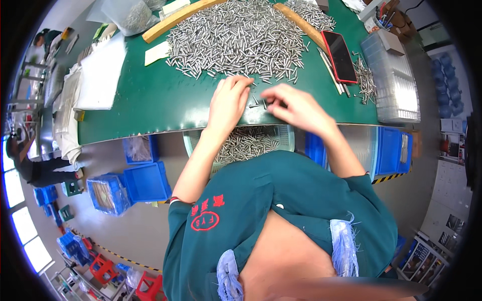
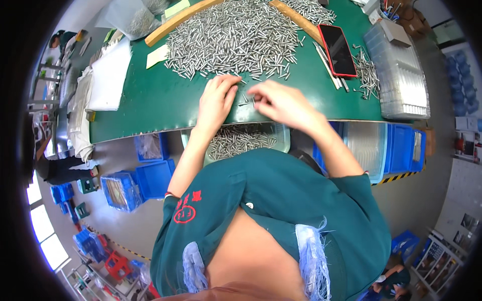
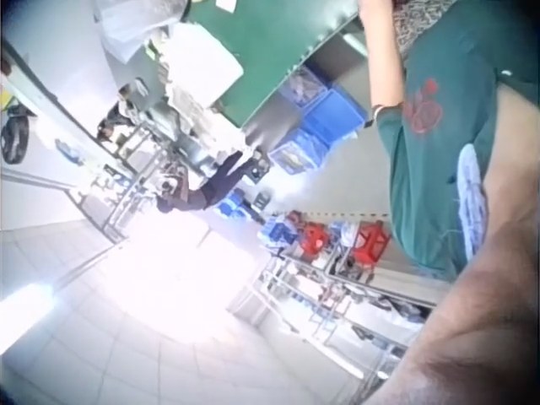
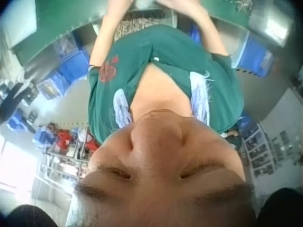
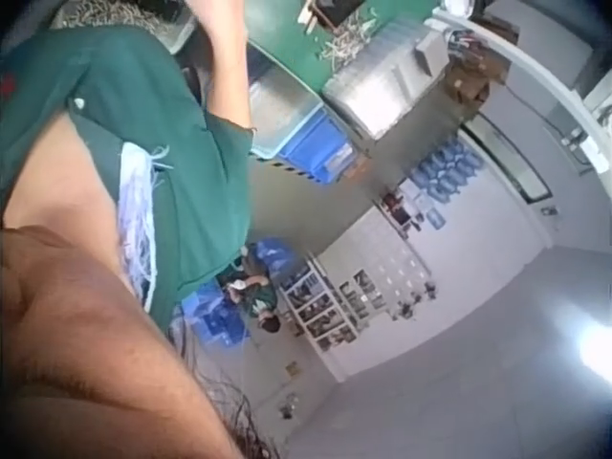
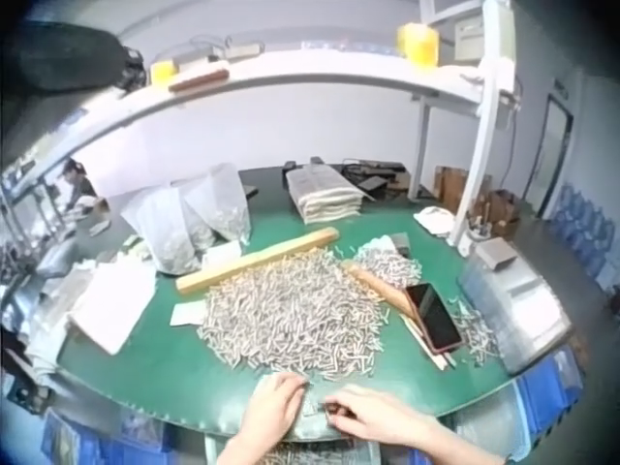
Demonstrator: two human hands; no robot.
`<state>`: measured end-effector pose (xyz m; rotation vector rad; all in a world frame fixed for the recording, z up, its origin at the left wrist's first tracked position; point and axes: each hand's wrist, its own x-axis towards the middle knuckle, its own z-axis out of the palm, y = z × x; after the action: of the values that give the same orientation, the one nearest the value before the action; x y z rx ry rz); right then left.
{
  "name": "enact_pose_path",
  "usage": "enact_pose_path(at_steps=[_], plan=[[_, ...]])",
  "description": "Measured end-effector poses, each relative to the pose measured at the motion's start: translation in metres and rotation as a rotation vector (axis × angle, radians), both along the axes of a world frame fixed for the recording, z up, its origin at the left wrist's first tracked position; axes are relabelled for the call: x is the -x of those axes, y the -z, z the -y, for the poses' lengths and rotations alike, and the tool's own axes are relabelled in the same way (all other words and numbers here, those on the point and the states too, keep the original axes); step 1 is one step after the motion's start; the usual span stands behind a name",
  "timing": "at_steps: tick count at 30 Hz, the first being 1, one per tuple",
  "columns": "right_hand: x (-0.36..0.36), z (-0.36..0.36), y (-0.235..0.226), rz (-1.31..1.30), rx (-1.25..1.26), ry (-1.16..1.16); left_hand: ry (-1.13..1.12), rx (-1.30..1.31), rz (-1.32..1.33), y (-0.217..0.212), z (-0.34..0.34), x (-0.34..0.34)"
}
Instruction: The recorder is sorting and inspecting small metal pins on a workbench in a manufacturing environment.
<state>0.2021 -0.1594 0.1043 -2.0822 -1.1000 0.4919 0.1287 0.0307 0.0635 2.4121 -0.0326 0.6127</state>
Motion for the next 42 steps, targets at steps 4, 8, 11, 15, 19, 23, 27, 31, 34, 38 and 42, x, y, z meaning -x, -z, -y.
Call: enact_pose_path(at_steps=[4,8,11,15,19,23,27,31,34,38,42], plan=[[0.028,-0.006,0.016,0.202,0.028,0.129,-0.003,-0.158,-0.07,-0.003,-0.002,-0.014],[0.027,-0.004,0.024,0.308,-0.026,0.158,-0.079,-0.256,-0.131,-0.001,-0.003,-0.006],[0.027,-0.004,0.023,0.301,-0.009,0.181,-0.078,-0.238,-0.14,-0.002,0.002,0.005],[0.028,-0.009,0.024,0.292,0.005,0.184,-0.051,-0.211,-0.155,-0.005,0.01,0.02],[0.029,-0.009,0.026,0.247,-0.015,0.195,-0.042,-0.19,-0.149,-0.004,0.012,0.027],[0.029,-0.009,0.023,0.187,-0.009,0.203,-0.048,-0.174,-0.151,-0.001,0.011,0.028],[0.028,-0.014,0.023,0.212,-0.058,0.242,-0.041,-0.175,-0.071,-0.001,0.013,0.03],[0.026,-0.017,0.02,0.181,-0.099,0.248,-0.025,-0.219,0.042,-0.006,0.016,0.03],[0.021,-0.015,0.012,-0.097,-0.115,0.277,-0.008,-0.228,0.065,-0.011,0.015,0.03],[0.001,0.006,0.014,-0.27,-0.465,0.458,-0.029,-0.241,0.071,-0.009,0.007,0.03],[-0.029,0.061,-0.027,-0.21,-0.121,0.249,-0.12,-0.222,0.01,-0.003,-0.006,0.031]])
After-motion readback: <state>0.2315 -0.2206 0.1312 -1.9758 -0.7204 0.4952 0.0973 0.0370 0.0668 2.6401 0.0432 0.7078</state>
